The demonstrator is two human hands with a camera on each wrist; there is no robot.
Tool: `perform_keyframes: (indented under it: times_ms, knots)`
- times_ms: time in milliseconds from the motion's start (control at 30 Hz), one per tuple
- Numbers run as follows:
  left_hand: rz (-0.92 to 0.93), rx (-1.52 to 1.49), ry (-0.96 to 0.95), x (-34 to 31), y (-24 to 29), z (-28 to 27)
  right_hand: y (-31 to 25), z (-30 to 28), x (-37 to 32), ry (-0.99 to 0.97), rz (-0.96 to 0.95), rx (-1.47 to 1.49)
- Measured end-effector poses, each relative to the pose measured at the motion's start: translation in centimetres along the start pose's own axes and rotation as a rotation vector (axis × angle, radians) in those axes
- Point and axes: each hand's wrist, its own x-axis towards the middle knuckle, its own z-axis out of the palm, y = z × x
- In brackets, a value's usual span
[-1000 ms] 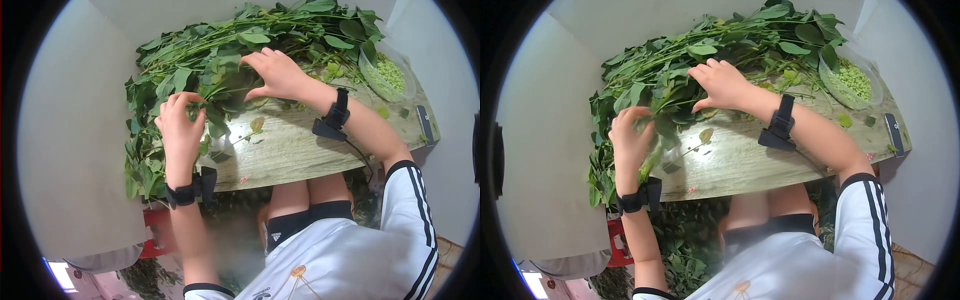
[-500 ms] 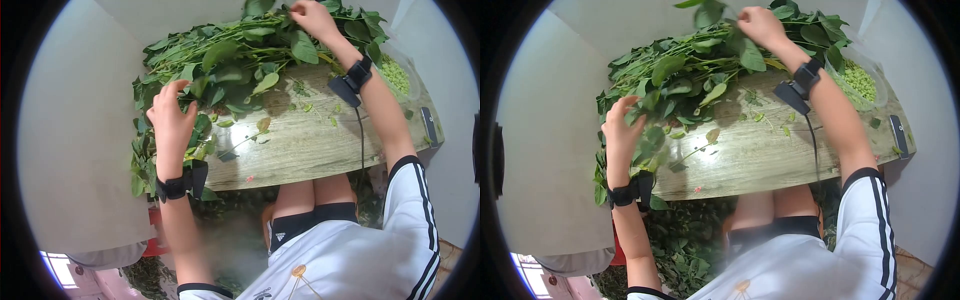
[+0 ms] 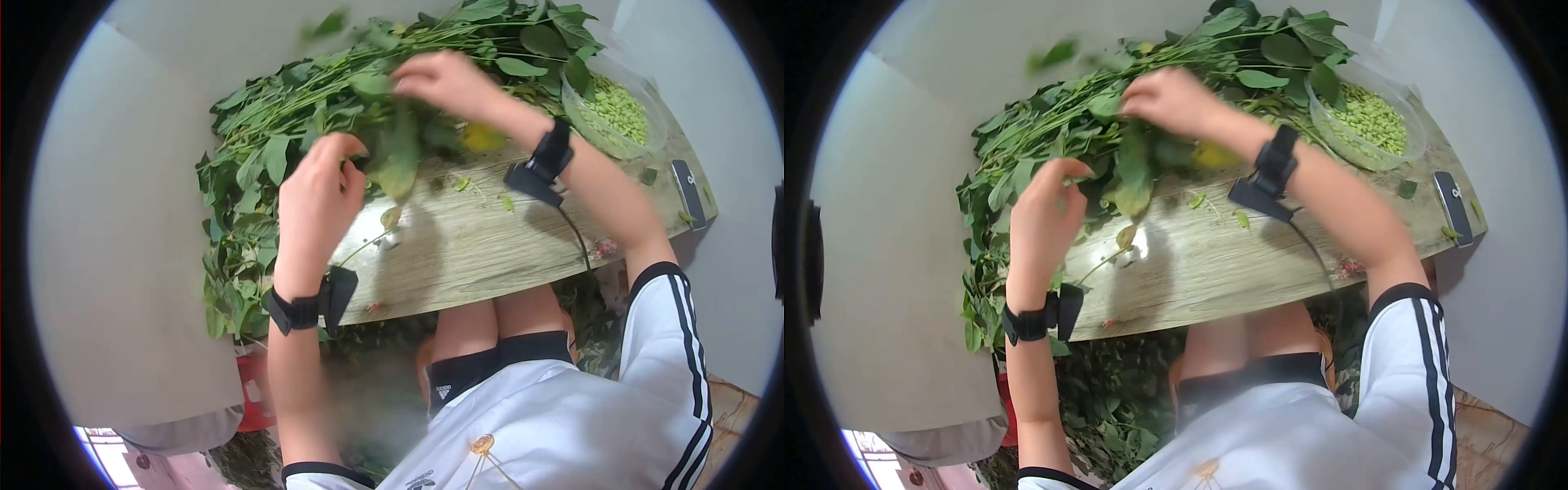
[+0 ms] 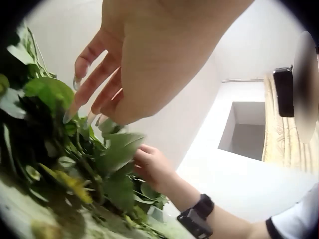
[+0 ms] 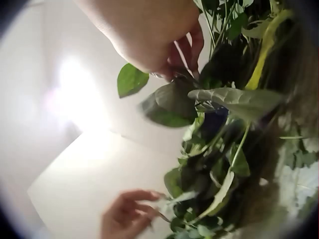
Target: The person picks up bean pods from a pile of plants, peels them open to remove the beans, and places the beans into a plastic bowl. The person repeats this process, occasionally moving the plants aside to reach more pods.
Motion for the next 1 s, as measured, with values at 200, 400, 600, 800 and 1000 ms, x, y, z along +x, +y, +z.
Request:
perform_keyframes:
  times_ms: [200, 400, 600, 800, 1000]
  knots:
    - [0.148, -0.069, -0.077, 0.8, 4.4, 1.8, -2.4, 0.8, -3.6, -0.237, -0.070, 0.039]
    - [0.172, 0.025, 0.029, 6.1, 3.3, 2.5, 1.1, -7.7, -6.6, -0.135, 0.030, -0.073]
    - [0.331, 0.201, -0.022, 16.3, 2.1, 7.8, 2.7, -12.0, -12.2, -0.128, 0.185, -0.003]
    - [0.226, 0.456, -0.226, 24.1, 2.4, 14.1, 1.7, -14.1, -17.0, -0.133, 0.117, -0.009]
    - [0.158, 0.704, -0.416, 28.4, 2.7, 13.5, 3.2, -16.1, -20.1, -0.133, 0.157, -0.044]
